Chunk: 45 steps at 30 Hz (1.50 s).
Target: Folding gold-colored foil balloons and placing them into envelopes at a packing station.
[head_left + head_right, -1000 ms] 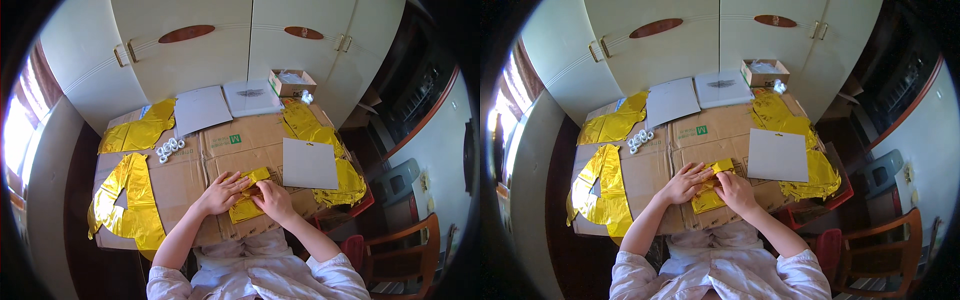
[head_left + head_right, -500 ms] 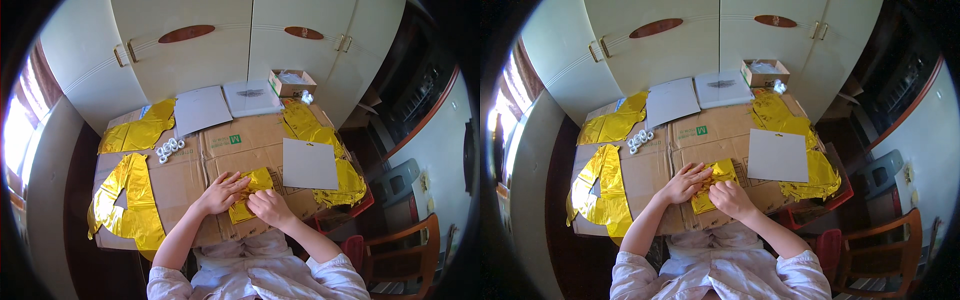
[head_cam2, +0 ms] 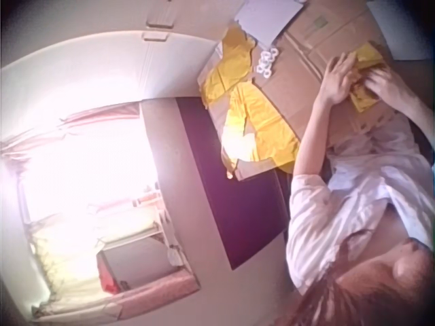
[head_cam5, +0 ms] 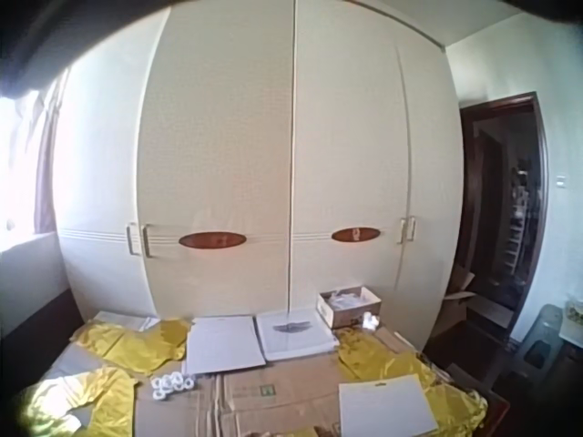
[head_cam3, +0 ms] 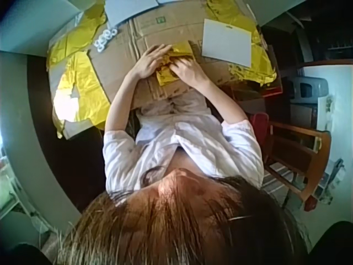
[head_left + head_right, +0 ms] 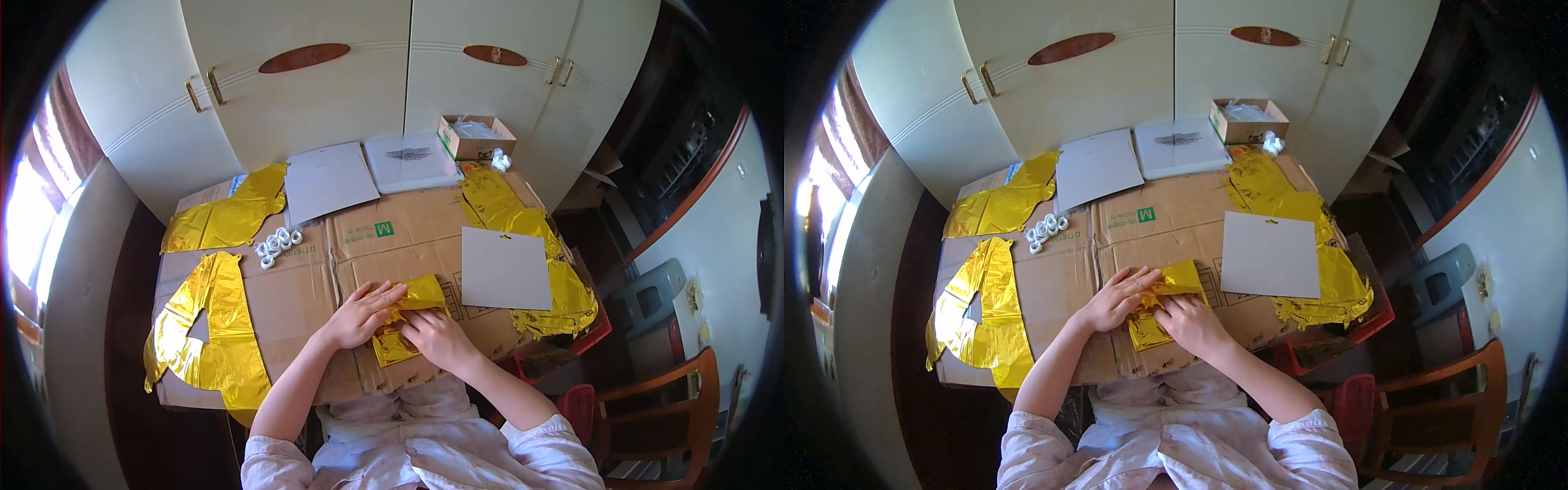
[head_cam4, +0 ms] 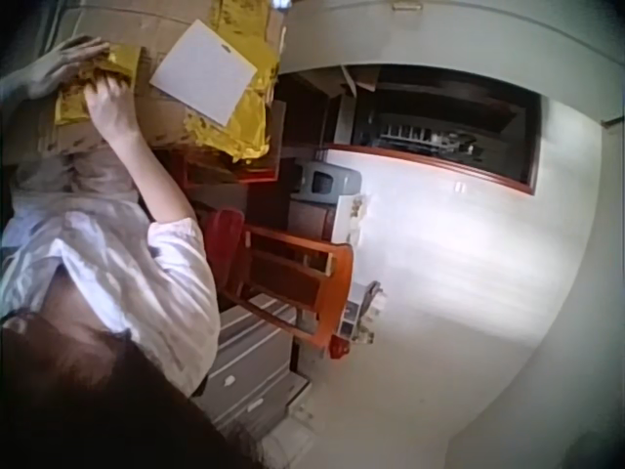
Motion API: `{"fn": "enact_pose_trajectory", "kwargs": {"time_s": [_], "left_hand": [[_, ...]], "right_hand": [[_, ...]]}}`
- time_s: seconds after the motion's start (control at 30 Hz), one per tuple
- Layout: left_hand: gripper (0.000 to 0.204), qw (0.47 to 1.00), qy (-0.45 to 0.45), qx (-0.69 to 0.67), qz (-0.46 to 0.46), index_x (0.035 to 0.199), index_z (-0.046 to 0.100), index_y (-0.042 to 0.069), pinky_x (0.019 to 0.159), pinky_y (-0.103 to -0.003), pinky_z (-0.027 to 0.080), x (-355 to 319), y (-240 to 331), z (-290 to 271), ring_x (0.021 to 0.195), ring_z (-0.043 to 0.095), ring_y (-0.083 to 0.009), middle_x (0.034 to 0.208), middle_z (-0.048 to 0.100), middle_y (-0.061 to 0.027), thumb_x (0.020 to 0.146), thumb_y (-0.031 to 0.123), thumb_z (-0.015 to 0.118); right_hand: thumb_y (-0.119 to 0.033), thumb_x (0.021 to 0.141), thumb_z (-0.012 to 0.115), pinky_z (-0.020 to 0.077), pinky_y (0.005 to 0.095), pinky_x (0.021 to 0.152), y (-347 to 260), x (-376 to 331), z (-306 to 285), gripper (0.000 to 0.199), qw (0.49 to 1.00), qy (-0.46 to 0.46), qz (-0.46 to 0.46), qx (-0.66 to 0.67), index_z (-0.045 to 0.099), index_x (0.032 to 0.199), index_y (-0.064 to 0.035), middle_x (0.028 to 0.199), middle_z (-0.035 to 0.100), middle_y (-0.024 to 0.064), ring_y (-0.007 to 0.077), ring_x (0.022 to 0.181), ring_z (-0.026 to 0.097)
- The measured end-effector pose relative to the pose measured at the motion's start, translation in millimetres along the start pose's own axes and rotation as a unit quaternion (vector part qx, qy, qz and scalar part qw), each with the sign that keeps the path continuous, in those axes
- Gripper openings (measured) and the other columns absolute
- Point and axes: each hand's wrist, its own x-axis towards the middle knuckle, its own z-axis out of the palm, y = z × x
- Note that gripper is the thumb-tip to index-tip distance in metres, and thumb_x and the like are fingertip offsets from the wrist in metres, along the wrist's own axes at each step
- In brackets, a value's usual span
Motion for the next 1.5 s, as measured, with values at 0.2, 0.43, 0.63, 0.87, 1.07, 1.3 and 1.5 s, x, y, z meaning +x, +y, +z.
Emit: {"fn": "enact_pose_trajectory", "kwargs": {"time_s": [0.2,0.43,0.63,0.87,1.07,1.3,1.5], "left_hand": [[0.053,0.999,-0.016,0.035,0.007,0.153,0.027,0.018,0.119,-0.049,0.01,0,1,0,0.146,0.023,-0.0289,0.153,0.035,-0.0113,0.101,0.029,0.03],[0.052,0.996,-0.031,0.085,0.023,0.151,0.033,0.019,0.119,-0.048,0.009,0,0,2,0.146,0.021,-0.031,0.155,0.033,-0.0109,0.101,0.033,0.027],[0.053,0.995,-0.04,0.084,0.029,0.146,0.042,0.019,0.119,-0.048,0.009,0,-4,1,0.146,0.021,-0.0322,0.154,0.035,-0.0069,0.103,0.039,0.02],[0.053,0.992,-0.048,0.116,0.025,0.144,0.046,0.021,0.119,-0.048,0.01,1,2,2,0.146,0.021,-0.0312,0.153,0.037,-0.0014,0.104,0.041,0.019],[0.048,0.989,-0.056,0.134,0.015,0.14,0.051,0.021,0.119,-0.048,0.011,1,6,1,0.146,0.022,-0.0307,0.151,0.04,-0.0011,0.103,0.04,0.026],[0.043,0.976,-0.056,0.206,0.031,0.137,0.055,0.024,0.117,-0.051,0.015,0,8,5,0.144,0.027,-0.0308,0.15,0.042,-0.0014,0.098,0.037,0.041],[0.045,0.979,-0.046,0.195,0.036,0.136,0.055,0.025,0.117,-0.052,0.015,1,11,4,0.143,0.029,-0.032,0.15,0.043,-0.0012,0.095,0.04,0.049]], "right_hand": [[-0.017,0.088,0.055,0.0544,0.0361,0.082,-3,-6,-1,0.041,0.999,-0.047,0.008,0.015,0.062,0.128,-0.0252,0.096,0.064,0.0081,0.0246,0.09,0.065],[-0.017,0.09,0.053,0.0553,0.0407,0.077,-10,-6,-8,0.051,0.992,-0.123,0.028,0.011,0.053,0.137,-0.0359,0.087,0.065,0.0105,0.0261,0.082,0.067],[-0.023,0.087,0.06,0.0542,0.0387,0.077,-13,-8,-9,0.036,0.994,-0.082,0.048,0.051,0.063,0.123,-0.0216,0.095,0.064,0.0124,0.028,0.085,0.065],[-0.037,0.086,0.065,0.0478,0.0427,0.088,-16,-21,-7,0.037,0.99,-0.054,0.075,0.105,0.064,0.105,-0.0053,0.093,0.063,0.0134,0.0304,0.094,0.061],[-0.039,0.087,0.064,0.0417,0.0459,0.101,-7,-39,-28,0.047,0.996,-0.039,0.066,0.034,0.06,0.114,-0.0001,0.106,0.063,0.015,0.0304,0.106,0.059],[-0.033,0.086,0.066,0.0418,0.0451,0.105,-6,-42,-35,0.041,0.997,-0.018,0.08,0.002,0.063,0.11,-0.0002,0.111,0.065,0.0149,0.0277,0.107,0.061],[-0.011,0.082,0.066,0.0527,0.0377,0.082,9,-22,-55,0.019,0.981,0.129,0.12,0.084,0.065,0.1,-0.005,0.098,0.066,0.0091,0.0256,0.089,0.064]]}}
